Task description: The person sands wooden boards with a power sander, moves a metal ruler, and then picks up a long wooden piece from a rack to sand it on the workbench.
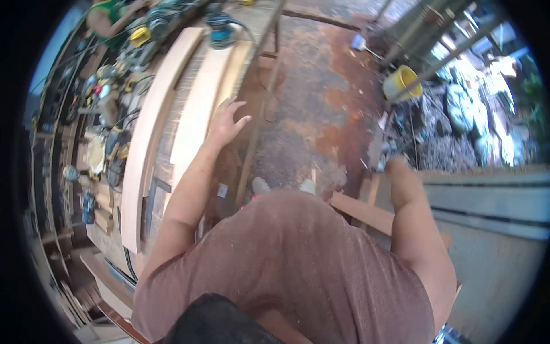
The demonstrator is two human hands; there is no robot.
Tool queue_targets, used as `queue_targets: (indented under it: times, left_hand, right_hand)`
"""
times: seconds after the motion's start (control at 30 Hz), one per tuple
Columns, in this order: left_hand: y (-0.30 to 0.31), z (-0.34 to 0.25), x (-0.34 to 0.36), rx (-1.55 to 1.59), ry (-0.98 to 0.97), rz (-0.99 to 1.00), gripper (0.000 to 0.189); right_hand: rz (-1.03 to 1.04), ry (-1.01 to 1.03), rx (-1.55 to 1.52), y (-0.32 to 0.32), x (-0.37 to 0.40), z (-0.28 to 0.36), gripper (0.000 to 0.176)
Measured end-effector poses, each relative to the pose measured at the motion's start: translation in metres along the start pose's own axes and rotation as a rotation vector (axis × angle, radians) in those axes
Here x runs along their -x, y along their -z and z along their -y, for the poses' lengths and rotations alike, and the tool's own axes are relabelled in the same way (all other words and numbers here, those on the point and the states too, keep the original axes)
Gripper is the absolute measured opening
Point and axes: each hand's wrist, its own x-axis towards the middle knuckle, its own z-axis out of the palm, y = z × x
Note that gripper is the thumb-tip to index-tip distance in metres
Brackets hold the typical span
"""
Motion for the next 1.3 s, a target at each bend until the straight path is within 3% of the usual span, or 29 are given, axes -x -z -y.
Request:
queue_targets:
  times: [0.07, 0.1, 0.13, 0.17, 0.2, 0.23, 0.33, 0.4, 0.67, 0.73, 0.8, 0.83, 0.87, 0.9, 0.93, 0.97, 1.07, 1.1, 1.17, 1.2, 1.27, 1.3]
  left_hand:
    - [0.03, 0.035, 0.03, -0.129, 0.145, -0.081, 0.047]
    - [0.04, 0.058, 0.041, -0.152, 0.185, -0.082, 0.051]
    - [0.044, 0.073, 0.053, -0.144, 0.188, -0.075, 0.051]
    - [0.045, 0.083, 0.065, -0.227, 0.297, -0.089, 0.058]
    - [0.045, 0.092, 0.072, -0.307, 0.396, -0.099, 0.064]
    - [0.04, 0.1, 0.079, -0.29, 0.384, -0.088, 0.064]
    - [0.025, 0.111, 0.108, -0.274, 0.479, -0.018, 0.075]
    - [0.018, 0.109, 0.116, -0.325, 0.405, -0.128, 0.077]
    - [0.022, 0.097, 0.108, -0.34, 0.462, -0.145, 0.073]
    - [0.027, 0.092, 0.102, -0.3, 0.51, -0.127, 0.073]
    - [0.026, 0.091, 0.099, -0.289, 0.538, -0.147, 0.068]
    - [0.027, 0.091, 0.096, -0.269, 0.545, -0.172, 0.064]
    - [0.025, 0.097, 0.099, -0.286, 0.568, -0.183, 0.064]
    - [0.015, 0.104, 0.104, -0.24, 0.551, -0.214, 0.059]
    - [0.012, 0.111, 0.091, -0.202, 0.521, -0.271, 0.053]
    - [0.023, 0.112, 0.071, -0.232, 0.519, -0.301, 0.053]
    - [0.026, 0.063, 0.003, -0.022, 0.257, -0.285, 0.045]
    - [0.035, 0.035, -0.041, 0.06, 0.169, -0.235, 0.051]
    - [0.033, -0.018, -0.12, 0.285, -0.073, -0.208, 0.061]
    - [0.023, -0.019, -0.132, 0.28, -0.05, -0.216, 0.061]
    - [0.005, -0.011, -0.149, 0.228, -0.146, 0.111, 0.071]
    - [0.031, -0.003, -0.14, 0.388, 0.013, 0.119, 0.075]
  right_hand:
    - [0.749, -0.316, -1.068, 0.043, -0.03, 0.102, 0.05]
    - [1.001, 0.012, -1.094, 0.094, -0.15, 0.095, 0.043]
    - [0.856, 0.127, -1.121, 0.115, -0.224, 0.102, 0.041]
    - [0.801, 0.043, -0.985, 0.108, -0.27, 0.125, 0.044]
    - [0.376, -0.024, -1.038, 0.126, -0.311, 0.134, 0.047]
    - [0.219, 0.094, -0.961, 0.136, -0.356, 0.134, 0.048]
    - [0.023, 0.334, -0.891, 0.162, -0.445, 0.137, 0.037]
    - [0.025, 0.373, -0.877, 0.173, -0.481, 0.135, 0.036]
    - [-0.051, 0.436, -0.814, 0.167, -0.54, 0.114, 0.033]
    - [0.514, 0.356, -1.25, 0.165, -0.545, 0.08, 0.045]
    - [0.999, 0.344, -1.951, 0.125, -0.535, 0.01, 0.059]
    - [0.732, 0.094, -1.544, 0.069, -0.488, 0.009, 0.057]
    - [0.597, -0.225, -0.99, 0.012, -0.442, 0.007, 0.056]
    - [0.583, -0.534, -0.655, -0.044, -0.396, 0.006, 0.055]
    - [0.727, -0.419, -0.512, -0.074, -0.35, 0.026, 0.054]
    - [0.912, -0.164, -0.543, -0.068, -0.338, 0.042, 0.053]
    - [1.194, 0.547, -0.738, 0.002, -0.425, 0.082, 0.05]
    - [1.243, 0.751, -0.889, 0.002, -0.448, 0.114, 0.035]
    - [0.549, 0.854, -1.172, 0.025, -0.486, 0.147, 0.032]
    - [0.546, 0.878, -1.179, 0.031, -0.495, 0.145, 0.032]
    - [0.428, 1.122, -1.158, 0.046, -0.537, 0.118, 0.031]
    - [0.363, 1.242, -1.148, 0.052, -0.561, 0.106, 0.031]
